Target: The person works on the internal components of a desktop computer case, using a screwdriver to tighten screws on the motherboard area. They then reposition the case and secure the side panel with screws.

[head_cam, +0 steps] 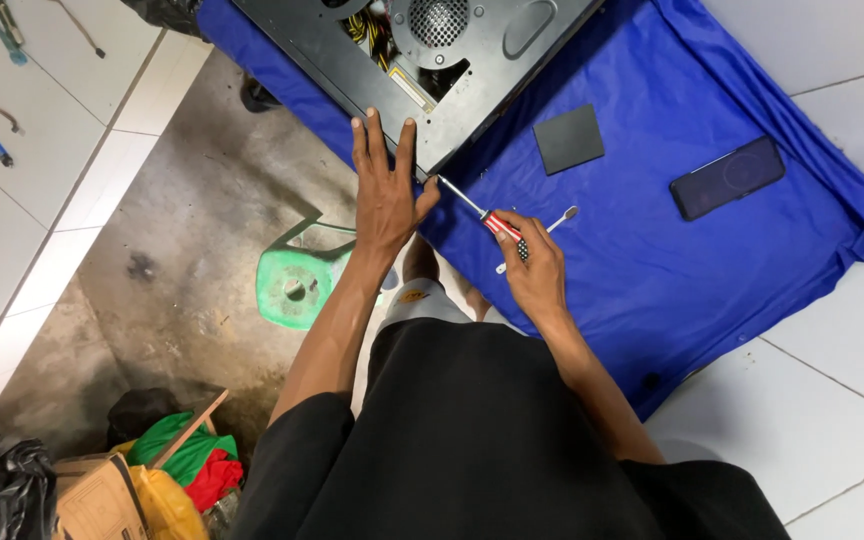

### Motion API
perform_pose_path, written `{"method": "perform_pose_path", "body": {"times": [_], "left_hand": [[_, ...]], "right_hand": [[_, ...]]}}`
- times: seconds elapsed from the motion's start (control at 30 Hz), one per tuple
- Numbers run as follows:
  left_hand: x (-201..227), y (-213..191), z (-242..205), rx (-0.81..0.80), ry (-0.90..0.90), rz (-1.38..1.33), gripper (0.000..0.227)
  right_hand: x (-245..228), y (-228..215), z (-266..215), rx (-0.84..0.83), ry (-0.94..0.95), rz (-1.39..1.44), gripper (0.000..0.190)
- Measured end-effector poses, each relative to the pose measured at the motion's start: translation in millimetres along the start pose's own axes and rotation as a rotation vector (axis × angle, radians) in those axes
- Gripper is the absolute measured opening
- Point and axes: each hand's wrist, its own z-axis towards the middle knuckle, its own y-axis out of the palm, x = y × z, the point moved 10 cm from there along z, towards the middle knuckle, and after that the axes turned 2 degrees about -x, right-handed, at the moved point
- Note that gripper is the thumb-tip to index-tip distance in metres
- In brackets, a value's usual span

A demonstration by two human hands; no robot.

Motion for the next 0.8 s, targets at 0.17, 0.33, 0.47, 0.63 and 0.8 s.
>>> {"method": "perform_pose_path", "body": {"times": [0.17, 0.33, 0.47, 0.63, 0.8], "left_hand": [[1, 6, 0, 0.115, 0.056, 0.072, 0.083], [4, 6, 1, 0.113, 0.081, 0.11, 0.081], [0, 10, 1, 0.096, 0.087, 0.15, 0.08], [6, 1, 3, -0.003, 0.075, 0.097, 0.072], [9, 1, 6, -0.079, 0.067, 0.082, 0.068]], "right_hand": [[5, -2, 0, 0.055, -0.016, 0.003, 0.023], [16, -8, 1, 0.093, 0.005, 0.027, 0.024], [19, -13, 2, 0.107, 0.005, 0.048, 0.024], [19, -16, 7, 0.1, 0.025, 0.044, 0.024], [18, -16, 11, 0.089, 0.014, 0.031, 0.026]]}}
